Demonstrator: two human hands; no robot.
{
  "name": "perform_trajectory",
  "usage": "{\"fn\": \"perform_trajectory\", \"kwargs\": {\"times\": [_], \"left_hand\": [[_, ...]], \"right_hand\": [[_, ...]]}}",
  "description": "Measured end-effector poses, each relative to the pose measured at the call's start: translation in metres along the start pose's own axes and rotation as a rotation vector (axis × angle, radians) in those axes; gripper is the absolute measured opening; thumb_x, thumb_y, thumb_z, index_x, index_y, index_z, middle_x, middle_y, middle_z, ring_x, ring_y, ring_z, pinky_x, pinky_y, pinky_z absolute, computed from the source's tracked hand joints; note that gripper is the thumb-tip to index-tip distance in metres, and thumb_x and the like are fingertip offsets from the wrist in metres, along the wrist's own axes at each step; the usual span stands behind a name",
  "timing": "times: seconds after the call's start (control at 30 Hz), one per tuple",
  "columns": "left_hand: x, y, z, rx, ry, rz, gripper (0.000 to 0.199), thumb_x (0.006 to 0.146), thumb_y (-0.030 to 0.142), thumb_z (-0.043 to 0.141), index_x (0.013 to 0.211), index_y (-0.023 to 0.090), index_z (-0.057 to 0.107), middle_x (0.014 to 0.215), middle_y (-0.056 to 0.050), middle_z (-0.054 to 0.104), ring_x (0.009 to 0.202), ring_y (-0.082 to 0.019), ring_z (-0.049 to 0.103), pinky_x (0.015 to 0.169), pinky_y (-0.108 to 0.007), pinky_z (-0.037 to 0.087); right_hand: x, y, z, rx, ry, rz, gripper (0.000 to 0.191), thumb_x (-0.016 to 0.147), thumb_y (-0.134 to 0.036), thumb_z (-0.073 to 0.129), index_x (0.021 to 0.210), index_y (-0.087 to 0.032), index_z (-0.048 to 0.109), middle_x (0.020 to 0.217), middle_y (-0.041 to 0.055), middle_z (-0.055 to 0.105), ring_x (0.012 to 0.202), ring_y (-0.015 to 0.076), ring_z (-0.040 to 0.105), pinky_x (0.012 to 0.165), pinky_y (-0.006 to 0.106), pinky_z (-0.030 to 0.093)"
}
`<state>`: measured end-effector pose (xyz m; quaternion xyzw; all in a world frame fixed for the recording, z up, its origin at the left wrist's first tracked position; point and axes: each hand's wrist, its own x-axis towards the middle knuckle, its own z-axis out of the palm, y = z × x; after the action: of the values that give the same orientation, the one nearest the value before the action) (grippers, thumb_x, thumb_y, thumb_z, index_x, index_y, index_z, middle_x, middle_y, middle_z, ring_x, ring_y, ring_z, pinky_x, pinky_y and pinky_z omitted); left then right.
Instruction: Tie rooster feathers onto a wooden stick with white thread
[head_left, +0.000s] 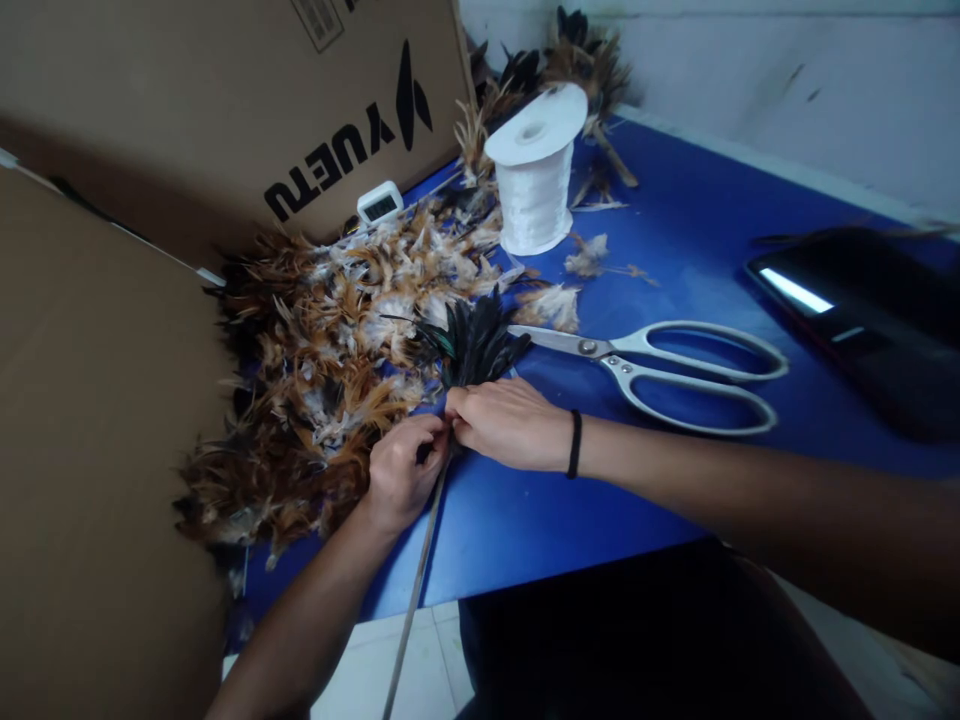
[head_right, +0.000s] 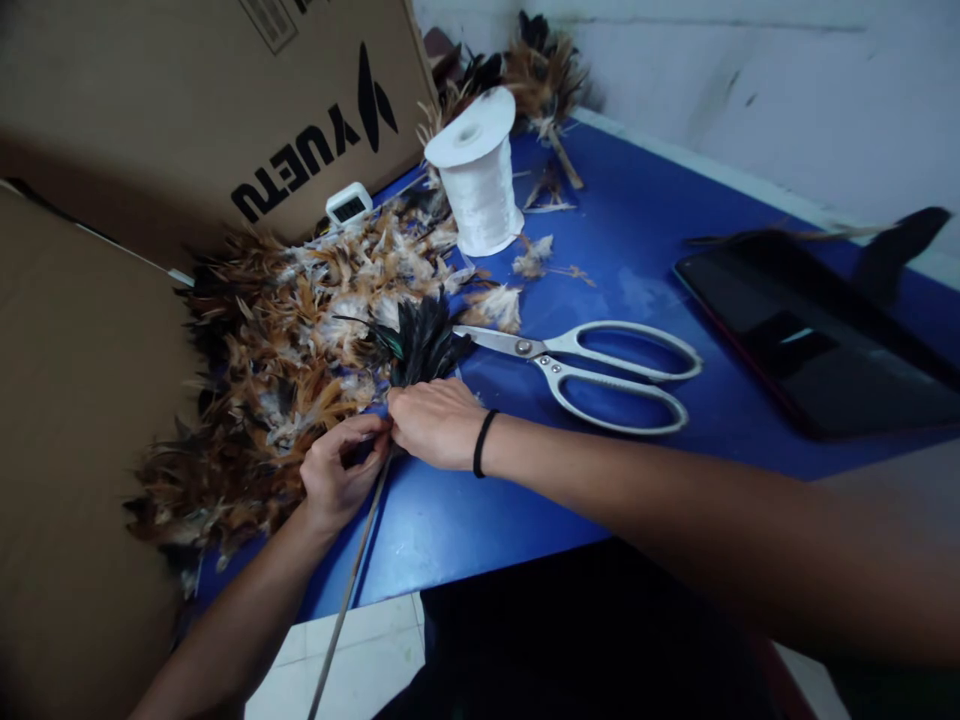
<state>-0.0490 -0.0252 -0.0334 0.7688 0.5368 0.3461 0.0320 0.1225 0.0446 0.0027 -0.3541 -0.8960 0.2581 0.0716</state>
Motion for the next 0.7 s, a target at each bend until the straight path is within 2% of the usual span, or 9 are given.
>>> {"fn": "perform_trajectory", "kwargs": {"times": [0.17,0.37,0.57,0.7], "left_hand": [[0.0002,0.0020,0.0002,0.042,-0.020,-0.012,0.009,0.079,0.014,0.060,0.077,0.020,0.054,0.083,-0.001,0.071,0.076,-0.013,0.068,0.068,-0.024,0.053],[0.0028,-0.0011,0.0001,0.052,0.014,0.131,0.019,0.077,0.007,0.061,0.071,0.020,0.049,0.081,-0.001,0.071,0.079,-0.013,0.068,0.069,-0.023,0.053],[0.0087,-0.0004,0.0008,0.043,0.062,0.242,0.022,0.075,0.004,0.063,0.068,0.019,0.048,0.077,-0.001,0.070,0.077,-0.013,0.067,0.073,-0.025,0.054],[0.0093,-0.0011,0.0011,0.053,0.065,0.232,0.021,0.074,0.004,0.064,0.068,0.018,0.050,0.077,-0.001,0.070,0.078,-0.013,0.067,0.074,-0.026,0.055]], "right_hand": [[-0.0012,0.0021,0.0002,0.032,0.009,0.035,0.019,0.083,-0.024,0.047,0.093,-0.019,0.063,0.087,0.0063,0.072,0.078,0.0226,0.067,0.056,0.028,0.033],[0.0013,0.0055,0.0008,0.143,0.048,0.025,0.024,0.082,-0.021,0.050,0.099,-0.030,0.064,0.086,-0.0021,0.072,0.079,0.0172,0.065,0.056,0.025,0.029],[0.0063,0.0099,0.0020,0.176,0.034,0.028,0.022,0.081,-0.021,0.049,0.092,-0.029,0.067,0.082,-0.0023,0.071,0.081,0.0165,0.065,0.057,0.025,0.032],[0.0058,0.0093,0.0031,0.101,0.035,0.012,0.023,0.084,-0.023,0.046,0.094,-0.027,0.066,0.084,0.0006,0.071,0.080,0.0174,0.065,0.058,0.026,0.033]]}}
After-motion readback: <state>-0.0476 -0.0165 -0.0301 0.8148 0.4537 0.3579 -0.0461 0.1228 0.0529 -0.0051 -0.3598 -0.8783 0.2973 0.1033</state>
